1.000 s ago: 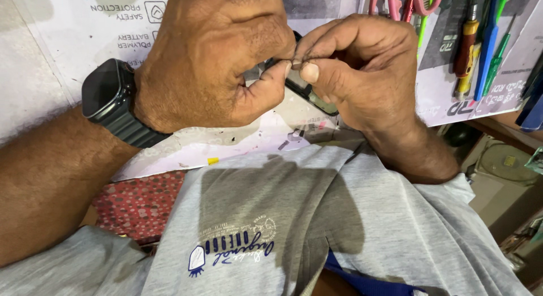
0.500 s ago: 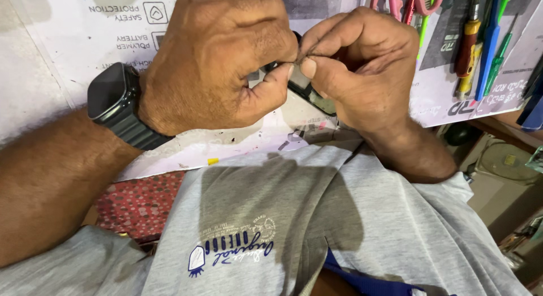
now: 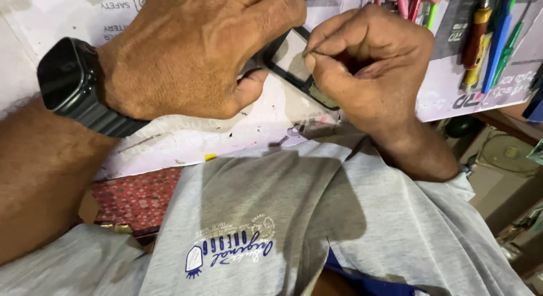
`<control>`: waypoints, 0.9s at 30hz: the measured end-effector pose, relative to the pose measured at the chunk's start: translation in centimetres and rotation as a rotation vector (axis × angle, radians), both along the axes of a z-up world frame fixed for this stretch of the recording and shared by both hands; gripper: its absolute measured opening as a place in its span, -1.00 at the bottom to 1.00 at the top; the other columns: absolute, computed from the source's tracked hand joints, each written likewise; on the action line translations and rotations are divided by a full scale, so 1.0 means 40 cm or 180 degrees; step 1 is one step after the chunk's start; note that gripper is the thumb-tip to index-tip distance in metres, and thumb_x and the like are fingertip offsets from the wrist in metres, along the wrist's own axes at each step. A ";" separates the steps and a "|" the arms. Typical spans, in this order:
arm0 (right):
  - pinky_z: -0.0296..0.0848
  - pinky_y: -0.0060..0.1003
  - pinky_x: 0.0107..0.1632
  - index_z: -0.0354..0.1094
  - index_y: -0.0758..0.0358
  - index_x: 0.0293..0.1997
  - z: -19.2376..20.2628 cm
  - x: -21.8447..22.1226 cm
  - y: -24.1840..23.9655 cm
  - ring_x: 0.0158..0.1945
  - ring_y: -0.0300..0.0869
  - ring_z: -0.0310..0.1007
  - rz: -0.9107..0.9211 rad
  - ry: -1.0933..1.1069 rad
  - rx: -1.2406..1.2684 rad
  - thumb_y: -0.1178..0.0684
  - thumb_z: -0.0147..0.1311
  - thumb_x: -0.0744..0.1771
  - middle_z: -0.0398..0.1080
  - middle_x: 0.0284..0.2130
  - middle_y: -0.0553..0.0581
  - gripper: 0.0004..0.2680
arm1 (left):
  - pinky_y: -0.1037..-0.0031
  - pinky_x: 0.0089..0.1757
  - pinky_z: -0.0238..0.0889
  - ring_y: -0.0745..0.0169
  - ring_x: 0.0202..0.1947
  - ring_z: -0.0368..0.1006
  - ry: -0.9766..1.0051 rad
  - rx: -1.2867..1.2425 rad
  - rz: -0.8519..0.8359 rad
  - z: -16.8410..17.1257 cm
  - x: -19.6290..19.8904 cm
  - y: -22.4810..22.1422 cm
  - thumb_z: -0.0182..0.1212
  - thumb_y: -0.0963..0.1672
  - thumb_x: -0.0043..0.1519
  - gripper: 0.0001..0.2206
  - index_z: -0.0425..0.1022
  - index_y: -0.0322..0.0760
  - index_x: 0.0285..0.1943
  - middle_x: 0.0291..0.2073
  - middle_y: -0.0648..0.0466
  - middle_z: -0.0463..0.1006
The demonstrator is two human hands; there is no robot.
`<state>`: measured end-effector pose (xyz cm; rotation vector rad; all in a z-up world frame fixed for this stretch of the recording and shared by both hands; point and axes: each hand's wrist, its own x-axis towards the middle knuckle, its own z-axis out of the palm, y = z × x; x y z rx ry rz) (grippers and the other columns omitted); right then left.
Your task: The person replaces a mobile phone screen by using a screwdriver to remove the old frame, cutting and applying tape to the new screen, and fitting the new screen assembly into the phone body.
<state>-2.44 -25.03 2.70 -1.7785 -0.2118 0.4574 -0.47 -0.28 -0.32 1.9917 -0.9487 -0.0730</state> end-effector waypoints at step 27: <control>0.29 -0.58 -0.45 0.40 0.44 -0.29 0.022 0.028 0.006 -0.50 -0.43 0.35 0.0208 0.0011 -0.0434 0.34 0.23 0.33 0.50 -0.29 0.22 -0.93 | 0.27 -0.47 0.32 0.07 -0.44 0.46 0.0067 0.0496 0.0053 -0.032 -0.001 0.001 0.46 -0.16 0.13 -0.41 0.33 -0.35 0.35 -0.39 -0.04 0.50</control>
